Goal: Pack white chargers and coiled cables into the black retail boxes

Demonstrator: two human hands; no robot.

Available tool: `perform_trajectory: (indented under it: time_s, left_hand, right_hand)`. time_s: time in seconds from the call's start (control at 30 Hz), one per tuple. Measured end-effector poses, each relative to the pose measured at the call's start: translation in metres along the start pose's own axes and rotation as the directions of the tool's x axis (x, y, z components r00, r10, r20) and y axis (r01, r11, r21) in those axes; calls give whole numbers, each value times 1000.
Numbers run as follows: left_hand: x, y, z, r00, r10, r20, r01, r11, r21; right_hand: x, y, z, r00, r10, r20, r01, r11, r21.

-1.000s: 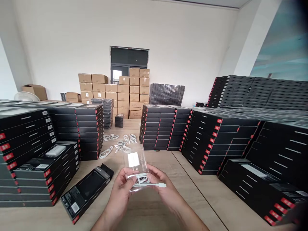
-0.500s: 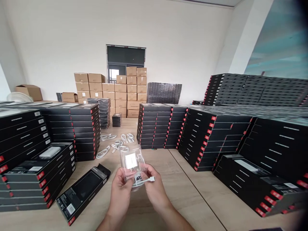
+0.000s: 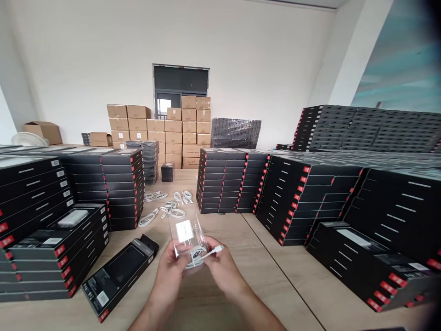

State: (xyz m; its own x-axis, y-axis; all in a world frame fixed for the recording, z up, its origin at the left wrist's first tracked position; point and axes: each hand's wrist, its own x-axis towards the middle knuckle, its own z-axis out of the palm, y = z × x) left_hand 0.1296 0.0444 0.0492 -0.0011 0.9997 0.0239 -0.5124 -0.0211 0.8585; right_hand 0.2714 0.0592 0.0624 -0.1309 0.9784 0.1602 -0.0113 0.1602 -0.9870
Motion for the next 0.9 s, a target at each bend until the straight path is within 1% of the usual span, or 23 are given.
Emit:
perform_trajectory:
  time_s: [0.07, 0.13, 0.17, 0.23, 0.33, 0.4, 0.47, 0.57, 0.7, 0.8, 0.9]
  left_hand:
    - [-1, 6, -3, 996, -19, 84, 19, 1000, -1]
    - [-3, 12, -5, 989, -35, 144, 46, 996, -72]
    - [-3, 15, -5, 988, -43, 149, 62, 990, -129]
    - [-3, 19, -4, 993, -44, 110, 69, 970, -234]
    - [-1, 22, -5, 999, -32, 34, 41, 954, -297]
    - [0, 24, -6, 999, -38, 13, 40, 951, -306]
    - [0, 26, -7, 999, -53, 6, 53, 950, -307]
    - [-2, 29, -7, 997, -71, 18, 74, 947, -312]
    - [-3, 30, -7, 995, -87, 52, 99, 945, -313]
    - [-2, 27, -6, 995, -83, 51, 94, 946, -309]
    - [-3, 19, -4, 997, -48, 53, 62, 949, -309]
  right_hand:
    - [-2, 0, 2, 999, 36, 28, -36, 999, -4]
    - [-5, -1, 5, 996, 56, 74, -57, 998, 16]
    - [-6, -2, 6, 995, 43, 95, -46, 999, 29]
    - [-9, -4, 8, 995, -5, 101, -1, 998, 56]
    - [-10, -4, 9, 998, -38, 46, 34, 995, 91]
    - [-10, -3, 8, 999, -44, 7, 44, 995, 85]
    - [-9, -2, 6, 997, -78, -21, 79, 996, 51]
    - [-6, -1, 4, 992, -119, -41, 120, 992, 38]
    - [-4, 2, 3, 996, -71, -57, 79, 986, 150]
    - [-3, 5, 4, 993, -36, -117, 59, 977, 204]
    - [-3, 4, 8, 978, -48, -201, 79, 986, 146]
